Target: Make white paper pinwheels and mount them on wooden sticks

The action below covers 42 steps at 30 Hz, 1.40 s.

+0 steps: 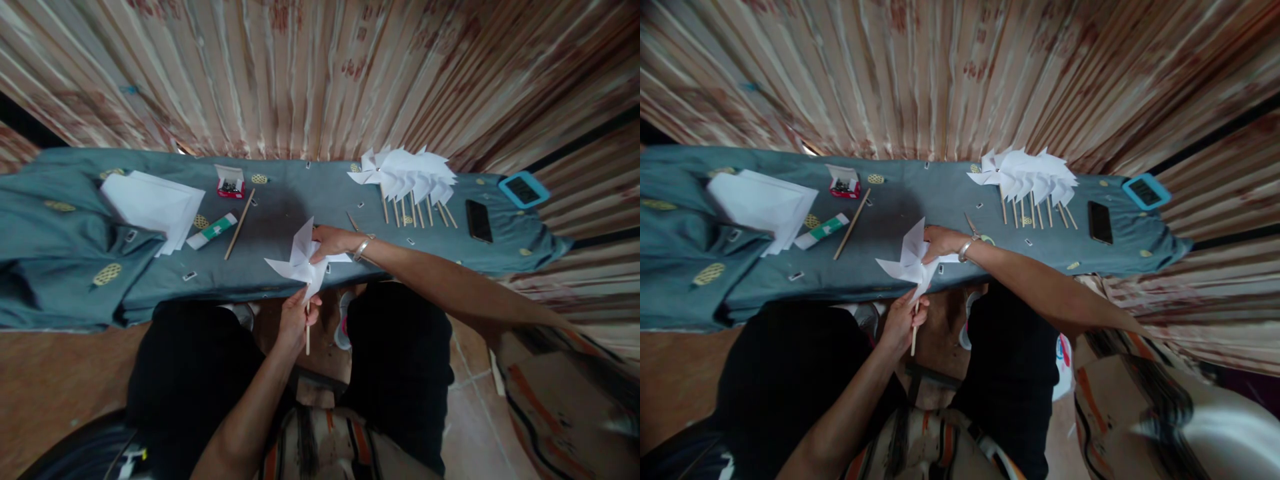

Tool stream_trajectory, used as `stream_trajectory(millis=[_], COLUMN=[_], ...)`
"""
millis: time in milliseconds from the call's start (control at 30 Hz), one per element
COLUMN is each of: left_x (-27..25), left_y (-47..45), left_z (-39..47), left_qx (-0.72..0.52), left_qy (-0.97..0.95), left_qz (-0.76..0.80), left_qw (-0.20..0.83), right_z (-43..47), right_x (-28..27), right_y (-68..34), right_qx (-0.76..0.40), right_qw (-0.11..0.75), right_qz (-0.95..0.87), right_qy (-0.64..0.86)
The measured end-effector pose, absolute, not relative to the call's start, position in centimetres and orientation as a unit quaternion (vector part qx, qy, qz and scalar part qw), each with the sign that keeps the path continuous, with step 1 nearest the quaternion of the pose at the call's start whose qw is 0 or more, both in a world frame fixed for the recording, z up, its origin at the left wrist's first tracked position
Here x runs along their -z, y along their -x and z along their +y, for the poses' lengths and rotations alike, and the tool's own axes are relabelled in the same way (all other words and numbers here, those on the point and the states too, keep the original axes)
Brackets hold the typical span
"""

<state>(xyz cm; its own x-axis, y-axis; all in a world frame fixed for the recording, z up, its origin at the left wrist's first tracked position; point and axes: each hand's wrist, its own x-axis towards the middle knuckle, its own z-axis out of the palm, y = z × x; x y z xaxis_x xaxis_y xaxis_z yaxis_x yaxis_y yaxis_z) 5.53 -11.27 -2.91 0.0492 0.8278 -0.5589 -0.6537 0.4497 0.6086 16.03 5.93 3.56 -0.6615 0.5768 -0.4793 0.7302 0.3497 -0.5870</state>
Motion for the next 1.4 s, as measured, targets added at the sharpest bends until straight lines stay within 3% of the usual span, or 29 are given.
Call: stream_trajectory(millis=[1067,1400], left_x=[3.0,2.8], left_y=[-5.8,-5.9], left_z=[-11.1,-10.9], left_qx=[-0.516,-0.508], left_qy=[-0.08,-0.082], left_qz=[0.46,0.458], left_qw=[0.718,0.725], right_z=[4.6,3.9], right_x=[-4.7,-5.0], right_y=[-14.8,-14.7], right_qx=[0.325,0.353], right_qw=[0.161,0.131], right_qz=[0.773,0.759], right_qy=[-0.521,-0.531])
